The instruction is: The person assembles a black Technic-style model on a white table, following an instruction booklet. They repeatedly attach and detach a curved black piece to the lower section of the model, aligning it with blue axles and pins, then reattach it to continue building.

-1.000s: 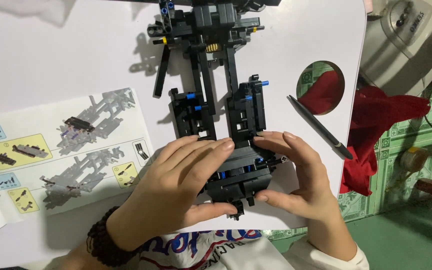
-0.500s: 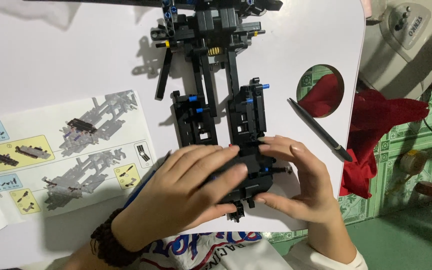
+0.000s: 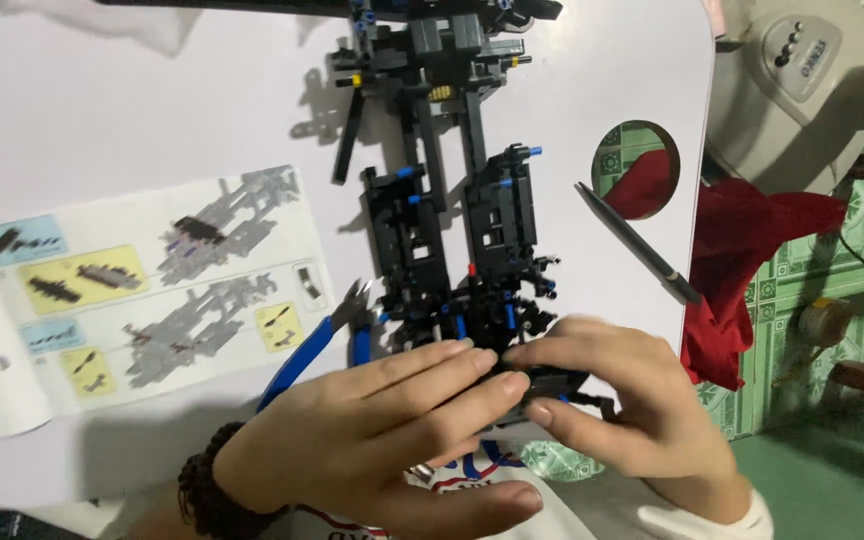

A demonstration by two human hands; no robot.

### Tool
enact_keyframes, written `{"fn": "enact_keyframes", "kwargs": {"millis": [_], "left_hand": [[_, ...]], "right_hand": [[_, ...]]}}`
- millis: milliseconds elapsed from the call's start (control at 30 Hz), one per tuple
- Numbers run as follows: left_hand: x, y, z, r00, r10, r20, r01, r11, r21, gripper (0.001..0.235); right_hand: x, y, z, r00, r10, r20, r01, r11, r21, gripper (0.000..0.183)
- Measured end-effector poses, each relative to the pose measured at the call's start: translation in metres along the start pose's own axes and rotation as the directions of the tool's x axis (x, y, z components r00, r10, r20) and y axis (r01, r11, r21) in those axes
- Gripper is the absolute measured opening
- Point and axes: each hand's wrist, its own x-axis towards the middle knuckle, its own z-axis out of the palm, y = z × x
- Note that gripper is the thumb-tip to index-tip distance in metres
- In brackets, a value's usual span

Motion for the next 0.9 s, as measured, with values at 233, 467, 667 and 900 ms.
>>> {"fn": "enact_keyframes", "kwargs": {"millis": [233, 467, 667, 900], "left_hand": [[-0.034, 0.026, -0.014, 0.687, -0.705, -0.178, 0.476, 0.621, -0.622, 0.074], [-0.06, 0.039, -0.04, 0.729, -0.682, -0.054, 0.492, 0.577, -0.652, 0.009], [-0.088, 0.041, -0.036, 0.689, -0.714, 0.128, 0.466, 0.3, -0.832, 0.015], [-0.087, 0.044, -0.037, 0.763, -0.633, 0.131, 0.427, 0.342, -0.837, 0.021]], "right_hand": [[-0.017, 0.005, 0.045, 0.958, 0.255, -0.131, -0.177, 0.885, 0.431, 0.028], [0.007, -0.015, 0.094, 0.973, 0.16, 0.166, -0.212, 0.905, 0.37, 0.023], [0.009, -0.017, 0.107, 0.968, 0.059, 0.245, -0.141, 0.934, 0.33, 0.009], [0.01, 0.002, 0.11, 0.946, -0.066, 0.317, -0.075, 0.908, 0.412, 0.008]]}}
